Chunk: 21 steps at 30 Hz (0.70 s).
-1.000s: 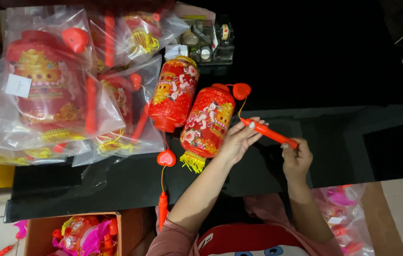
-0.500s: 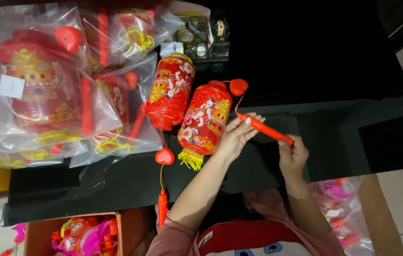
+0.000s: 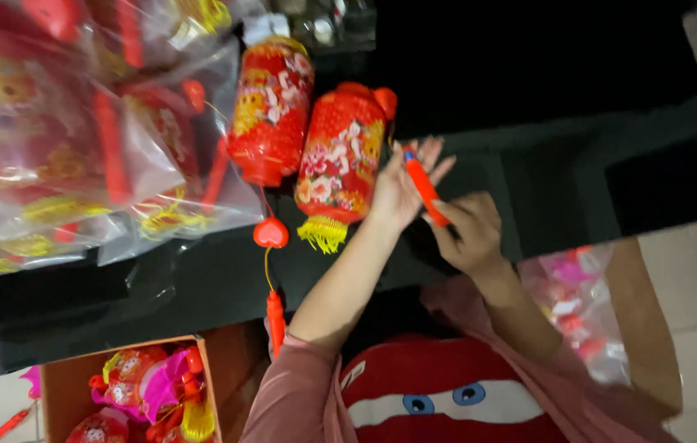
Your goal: Assembling decorative red lanterns by attaching plastic handles and inserting small components.
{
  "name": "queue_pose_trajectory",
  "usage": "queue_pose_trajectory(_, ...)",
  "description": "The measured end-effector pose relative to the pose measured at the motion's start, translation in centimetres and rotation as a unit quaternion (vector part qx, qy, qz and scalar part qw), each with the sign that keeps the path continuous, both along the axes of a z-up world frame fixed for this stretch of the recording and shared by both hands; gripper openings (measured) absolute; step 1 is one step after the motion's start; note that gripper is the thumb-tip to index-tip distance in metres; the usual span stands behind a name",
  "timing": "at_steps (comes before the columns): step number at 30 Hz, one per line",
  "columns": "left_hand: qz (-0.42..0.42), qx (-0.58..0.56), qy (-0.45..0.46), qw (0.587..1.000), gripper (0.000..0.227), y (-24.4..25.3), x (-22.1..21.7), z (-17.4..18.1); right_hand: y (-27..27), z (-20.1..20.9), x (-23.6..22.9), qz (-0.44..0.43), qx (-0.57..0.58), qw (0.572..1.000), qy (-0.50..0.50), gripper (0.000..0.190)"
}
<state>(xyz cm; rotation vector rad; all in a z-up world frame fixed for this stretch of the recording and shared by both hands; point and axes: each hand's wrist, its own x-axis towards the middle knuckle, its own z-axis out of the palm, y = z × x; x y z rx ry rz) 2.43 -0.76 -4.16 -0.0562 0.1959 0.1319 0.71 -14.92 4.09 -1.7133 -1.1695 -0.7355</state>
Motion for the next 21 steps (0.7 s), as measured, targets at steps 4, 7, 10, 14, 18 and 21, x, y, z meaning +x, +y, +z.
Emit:
queue_pose_trajectory(4, -0.002, -0.126, 0.006, 0.992, 0.029, 0.3, 0.6, 0.1, 1.0, 3.8, -0.6, 0.051, -0.057, 0.989, -0.123, 0.014)
queue_pose_trajectory(7, 0.002, -0.156, 0.014, 0.988, 0.028, 0.8, 0.5, 0.3, 1.2, 5.4, -0.8, 0.096, -0.071, 0.983, -0.142, 0.014)
queue_pose_trajectory(10, 0.0, -0.131, 0.009, 0.991, 0.028, 0.9, 0.4, 0.0, 0.7, 4.9, -0.5, 0.118, -0.064, 0.986, -0.094, 0.014)
queue_pose_trajectory(14, -0.02, -0.054, 0.0, 0.998, 0.029, 0.3, 0.6, -0.4, 0.9, 7.3, 1.6, 0.111, -0.059, 0.989, 0.081, 0.021)
queue_pose_trajectory(18, -0.058, -0.015, -0.017, 0.998, 0.019, 1.1, -0.8, 1.4, 2.2, 7.6, 6.2, 0.1, -0.069, 0.961, 0.249, 0.02)
queue_pose_trajectory(21, -0.089, 0.013, -0.063, 0.994, 0.032, 1.4, -1.5, 2.5, 3.5, 7.1, 9.6, 0.098, -0.084, 0.931, 0.342, 0.017)
